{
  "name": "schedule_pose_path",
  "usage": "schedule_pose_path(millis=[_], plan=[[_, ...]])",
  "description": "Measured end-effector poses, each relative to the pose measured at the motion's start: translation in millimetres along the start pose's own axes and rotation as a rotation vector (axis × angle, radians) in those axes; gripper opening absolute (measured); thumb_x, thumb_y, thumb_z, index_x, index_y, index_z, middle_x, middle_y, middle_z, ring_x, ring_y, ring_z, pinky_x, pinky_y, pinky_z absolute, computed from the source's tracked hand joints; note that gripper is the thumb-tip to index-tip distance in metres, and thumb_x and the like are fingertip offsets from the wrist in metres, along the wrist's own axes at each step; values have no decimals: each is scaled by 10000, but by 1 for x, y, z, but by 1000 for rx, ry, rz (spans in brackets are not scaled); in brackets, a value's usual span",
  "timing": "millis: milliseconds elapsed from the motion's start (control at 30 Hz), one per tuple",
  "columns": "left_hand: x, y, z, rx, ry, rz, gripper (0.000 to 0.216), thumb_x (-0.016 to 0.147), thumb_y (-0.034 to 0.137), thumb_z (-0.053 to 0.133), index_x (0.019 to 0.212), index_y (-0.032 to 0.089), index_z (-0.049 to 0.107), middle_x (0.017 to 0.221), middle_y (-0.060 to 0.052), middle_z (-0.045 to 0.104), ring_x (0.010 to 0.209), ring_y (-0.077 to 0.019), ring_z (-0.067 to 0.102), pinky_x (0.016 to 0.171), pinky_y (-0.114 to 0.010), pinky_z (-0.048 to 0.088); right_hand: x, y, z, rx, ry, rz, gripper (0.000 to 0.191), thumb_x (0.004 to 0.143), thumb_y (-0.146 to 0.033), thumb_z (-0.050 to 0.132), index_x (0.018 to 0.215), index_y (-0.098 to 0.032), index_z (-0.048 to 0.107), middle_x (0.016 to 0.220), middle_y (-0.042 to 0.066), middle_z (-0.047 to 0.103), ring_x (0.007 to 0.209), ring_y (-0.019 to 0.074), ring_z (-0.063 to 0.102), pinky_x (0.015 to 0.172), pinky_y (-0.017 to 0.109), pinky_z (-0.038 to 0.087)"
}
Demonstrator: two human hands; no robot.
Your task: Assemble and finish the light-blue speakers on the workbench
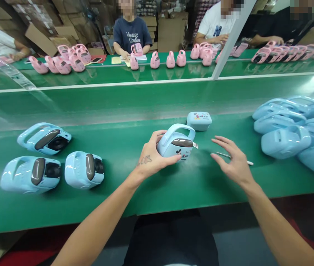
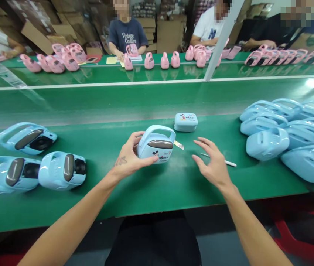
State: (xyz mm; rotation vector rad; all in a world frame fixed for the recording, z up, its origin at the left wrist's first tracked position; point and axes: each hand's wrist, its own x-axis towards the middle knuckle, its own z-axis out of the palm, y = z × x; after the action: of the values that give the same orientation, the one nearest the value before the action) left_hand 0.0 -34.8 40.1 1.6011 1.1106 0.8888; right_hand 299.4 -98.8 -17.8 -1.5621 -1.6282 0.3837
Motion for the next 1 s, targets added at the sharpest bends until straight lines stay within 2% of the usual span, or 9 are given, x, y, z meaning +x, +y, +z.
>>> schedule_pose_path(millis=[100, 200, 400, 500, 567, 700, 800, 933, 1000], plan=[[3, 8, -7, 128, 40, 49, 799, 655, 451, 957, 1365, 304, 621, 1272, -74, 752, 1065, -301, 740, 888, -436, 605, -24, 41, -28, -338, 96, 5, 339, 927, -458, 653, 1164, -250, 776, 1305, 166, 723, 1233, 407, 679, 1085, 627, 541], [6, 13, -12, 226, 53, 132, 771, 645, 449, 952, 1346, 306, 664, 1313, -65, 715, 1129, -310, 717, 982, -473, 590, -38, 69, -35, -418, 143, 29, 258, 958, -464, 607, 991, -270, 774, 1076, 132, 756, 1024, 364, 724, 949, 575, 586], [10, 17, -14, 305, 46, 166, 768, 662, 468, 927, 1363, 294, 665, 1321, -62, 694, 1123, -309, 709, 977, -458, 591, -2, 84, -33, -409, 111, 64, 281, 967, -459, 564, 923, -258, 755, 953, 134, 749, 938, 349, 705, 932, 559, 563], [11, 17, -16, 301, 69, 132, 827, 651, 466, 929, 1396, 293, 615, 1311, -60, 708, 999, -274, 725, 899, -432, 597, 26, 66, -24, -409, 172, 46, 309, 942, -477, 610, 1045, -236, 775, 1059, 168, 737, 1057, 389, 691, 1015, 617, 533], [13, 17, -17, 313, 71, 121, 824, 654, 440, 922, 1394, 300, 591, 1286, -46, 724, 932, -250, 726, 852, -411, 592, 39, 40, -9, -227, 161, 3, 451, 906, -503, 713, 1284, -257, 725, 1244, 160, 716, 1201, 388, 674, 1090, 612, 521], [20, 11, -20, 344, 69, 190, 716, 670, 363, 896, 1326, 296, 616, 1252, -29, 729, 1014, -258, 723, 887, -393, 572, 63, -19, 42, 445, -236, -27, 1079, 728, -567, 929, 1632, -404, 364, 1590, 106, 549, 1429, 358, 590, 1159, 563, 522], [29, -7, -23, 212, 143, 239, 742, 624, 355, 930, 1301, 293, 634, 1324, -47, 680, 1100, -268, 702, 924, -382, 563, 84, -45, 85, 703, -347, 50, 1166, 541, -576, 1027, 1535, -385, 448, 1460, 98, 624, 1278, 349, 683, 1066, 532, 588], [36, -38, -25, -277, 287, 52, 929, 577, 401, 992, 1389, 296, 553, 1312, -52, 641, 1026, -218, 711, 876, -326, 570, 96, -58, 128, 741, -194, 127, 889, 444, -598, 1044, 1143, -286, 590, 1154, 58, 684, 1085, 310, 708, 923, 466, 621], [37, -48, -26, -496, 285, -30, 951, 571, 380, 1001, 1400, 293, 542, 1207, -28, 683, 1035, -214, 708, 893, -310, 562, 88, -63, 140, 705, -116, 123, 832, 510, -625, 1012, 1125, -278, 573, 1116, 49, 672, 1023, 284, 695, 879, 447, 610]])
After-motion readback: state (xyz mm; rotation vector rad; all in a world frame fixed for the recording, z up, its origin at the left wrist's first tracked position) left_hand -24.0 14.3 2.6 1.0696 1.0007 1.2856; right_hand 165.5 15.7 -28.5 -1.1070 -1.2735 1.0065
